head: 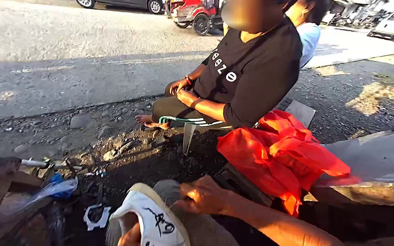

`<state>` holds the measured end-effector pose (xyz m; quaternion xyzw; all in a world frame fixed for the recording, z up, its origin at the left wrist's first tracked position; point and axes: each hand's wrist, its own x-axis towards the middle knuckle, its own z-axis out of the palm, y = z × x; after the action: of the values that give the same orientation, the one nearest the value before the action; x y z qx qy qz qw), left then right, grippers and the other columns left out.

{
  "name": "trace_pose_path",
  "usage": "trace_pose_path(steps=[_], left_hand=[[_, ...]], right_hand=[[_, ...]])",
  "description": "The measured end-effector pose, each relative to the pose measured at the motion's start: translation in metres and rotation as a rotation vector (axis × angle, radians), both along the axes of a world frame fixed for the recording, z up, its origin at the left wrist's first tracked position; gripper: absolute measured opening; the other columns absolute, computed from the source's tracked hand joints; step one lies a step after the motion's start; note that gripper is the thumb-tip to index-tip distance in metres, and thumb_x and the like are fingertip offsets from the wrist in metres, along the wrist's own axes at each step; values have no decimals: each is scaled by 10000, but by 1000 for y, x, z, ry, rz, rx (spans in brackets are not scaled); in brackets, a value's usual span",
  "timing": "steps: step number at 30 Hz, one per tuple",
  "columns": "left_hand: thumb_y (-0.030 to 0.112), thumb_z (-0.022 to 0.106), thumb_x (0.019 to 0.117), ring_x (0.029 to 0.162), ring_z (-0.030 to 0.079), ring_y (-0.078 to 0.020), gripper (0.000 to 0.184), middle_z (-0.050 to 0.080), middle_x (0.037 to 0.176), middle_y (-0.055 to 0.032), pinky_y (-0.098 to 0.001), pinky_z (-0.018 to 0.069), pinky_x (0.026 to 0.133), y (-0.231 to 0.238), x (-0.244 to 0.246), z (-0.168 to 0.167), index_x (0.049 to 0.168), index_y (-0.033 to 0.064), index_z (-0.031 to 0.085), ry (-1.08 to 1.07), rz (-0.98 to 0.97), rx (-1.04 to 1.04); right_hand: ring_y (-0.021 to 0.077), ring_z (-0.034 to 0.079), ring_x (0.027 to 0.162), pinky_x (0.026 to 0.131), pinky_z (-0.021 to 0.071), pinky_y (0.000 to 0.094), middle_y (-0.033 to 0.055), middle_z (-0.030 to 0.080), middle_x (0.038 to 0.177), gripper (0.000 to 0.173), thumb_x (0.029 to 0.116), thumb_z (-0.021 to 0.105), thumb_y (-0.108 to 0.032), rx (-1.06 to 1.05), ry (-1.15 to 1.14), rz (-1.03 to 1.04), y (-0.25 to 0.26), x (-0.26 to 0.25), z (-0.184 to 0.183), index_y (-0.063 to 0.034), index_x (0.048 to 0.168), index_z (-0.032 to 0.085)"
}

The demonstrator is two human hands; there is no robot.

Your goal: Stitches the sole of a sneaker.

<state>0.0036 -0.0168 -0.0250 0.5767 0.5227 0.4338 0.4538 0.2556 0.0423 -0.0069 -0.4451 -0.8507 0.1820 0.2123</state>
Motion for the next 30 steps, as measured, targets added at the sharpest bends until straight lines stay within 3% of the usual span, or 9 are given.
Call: trace_pose_path(steps=[5, 11, 14, 17, 20, 22, 24, 27, 30], left_hand=[[95, 643, 925, 870, 676, 48, 104, 732, 889, 83, -202, 580, 834, -2, -1, 0, 955, 59, 737, 24, 61, 56], [132, 639, 935, 772, 659, 37, 139, 702, 785, 42, -197, 557, 750, -9, 1, -11, 864, 38, 713, 131, 106, 143], [124, 641, 936, 812, 654, 61, 124, 705, 814, 62, -170, 551, 786, -11, -4, -10, 880, 38, 712, 107, 79, 150], [92, 640, 937, 835, 651, 84, 88, 705, 835, 108, -147, 554, 798, -11, -6, -9, 889, 65, 708, 48, 48, 137], [63, 651, 920, 853, 665, 66, 62, 715, 864, 107, -153, 564, 811, -10, -7, -11, 909, 68, 711, 18, 10, 147], [57, 651, 919, 873, 670, 59, 64, 721, 889, 114, -163, 569, 827, -9, -9, -9, 933, 76, 711, 5, -16, 126], [51, 650, 924, 889, 670, 59, 70, 724, 902, 114, -169, 570, 843, -9, -11, -6, 947, 72, 713, -8, -30, 103], [51, 646, 931, 898, 671, 60, 76, 726, 912, 119, -174, 572, 852, -10, -13, -5, 959, 78, 711, -27, -35, 77], [49, 649, 928, 895, 670, 64, 81, 726, 911, 124, -167, 570, 844, -10, -11, -6, 959, 82, 716, -29, -34, 98]], right_hand=[[314, 702, 735, 654, 544, 572, 136, 694, 780, 458, 1008, 571, -478, -263, -58, -270, -3, 47, -13, -39, 1013, 703], [1, 477, 594, 567, 423, 209, -67, 503, 685, 448, 989, 608, -524, -641, 393, -50, -32, 30, -23, -104, 839, 576], [-47, 514, 670, 609, 437, 146, -76, 561, 769, 339, 1015, 622, -404, -551, 554, -6, -38, 22, -15, -96, 873, 613], [26, 630, 879, 792, 535, 206, 39, 712, 982, 244, 1003, 647, -236, -322, 583, 23, -35, 4, -17, -15, 1055, 738], [117, 701, 925, 768, 593, 313, 67, 732, 1070, 204, 981, 645, -221, -91, 371, 18, -29, -22, -31, -101, 1071, 783], [113, 702, 882, 713, 585, 301, 62, 728, 1055, 181, 966, 619, -184, -84, 373, 20, -24, -32, -34, -109, 993, 781], [48, 631, 864, 723, 523, 224, 23, 691, 1011, 193, 960, 569, -143, -366, 588, 52, -23, -31, -22, -61, 949, 744], [-43, 565, 662, 550, 457, 139, -73, 693, 942, 181, 982, 571, -265, -863, 1080, 141, -21, -15, -11, -152, 919, 698], [-37, 514, 577, 512, 412, 145, -102, 653, 804, 230, 971, 576, -371, -975, 1305, 187, -19, 14, -5, -206, 896, 716]])
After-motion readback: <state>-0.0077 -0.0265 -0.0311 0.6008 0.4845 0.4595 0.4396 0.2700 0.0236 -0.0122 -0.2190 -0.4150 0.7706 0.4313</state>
